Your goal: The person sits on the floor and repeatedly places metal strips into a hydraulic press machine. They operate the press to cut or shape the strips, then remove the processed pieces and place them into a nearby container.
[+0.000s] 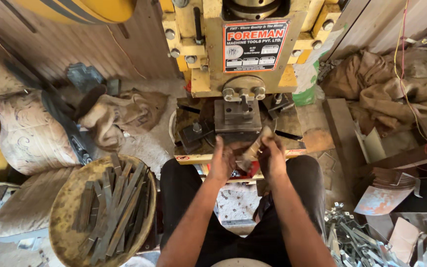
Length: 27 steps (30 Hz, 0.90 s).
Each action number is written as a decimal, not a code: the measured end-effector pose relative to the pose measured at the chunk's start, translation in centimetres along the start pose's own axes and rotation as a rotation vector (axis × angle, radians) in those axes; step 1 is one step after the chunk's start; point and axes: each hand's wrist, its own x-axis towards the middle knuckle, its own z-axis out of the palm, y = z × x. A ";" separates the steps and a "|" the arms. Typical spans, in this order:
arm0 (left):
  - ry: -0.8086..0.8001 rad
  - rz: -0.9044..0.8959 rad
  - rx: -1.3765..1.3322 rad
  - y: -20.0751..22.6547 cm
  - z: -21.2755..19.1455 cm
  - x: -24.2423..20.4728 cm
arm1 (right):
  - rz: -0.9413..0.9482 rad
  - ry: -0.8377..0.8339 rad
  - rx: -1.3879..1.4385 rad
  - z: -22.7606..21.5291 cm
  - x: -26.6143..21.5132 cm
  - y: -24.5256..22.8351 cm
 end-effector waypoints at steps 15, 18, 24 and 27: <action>0.366 0.200 0.403 0.9 0.5 2.7 | -0.137 -0.009 -0.348 3.9 1.3 1.5; 0.432 0.307 0.468 1.5 -0.6 4.6 | -0.097 -0.059 -0.284 4.0 0.3 1.9; 0.419 0.373 0.557 1.0 -1.5 6.0 | -0.120 -0.125 -0.244 5.0 -0.7 0.8; 0.419 0.344 0.507 1.2 -1.4 6.2 | -0.135 -0.130 -0.246 5.2 -0.5 1.1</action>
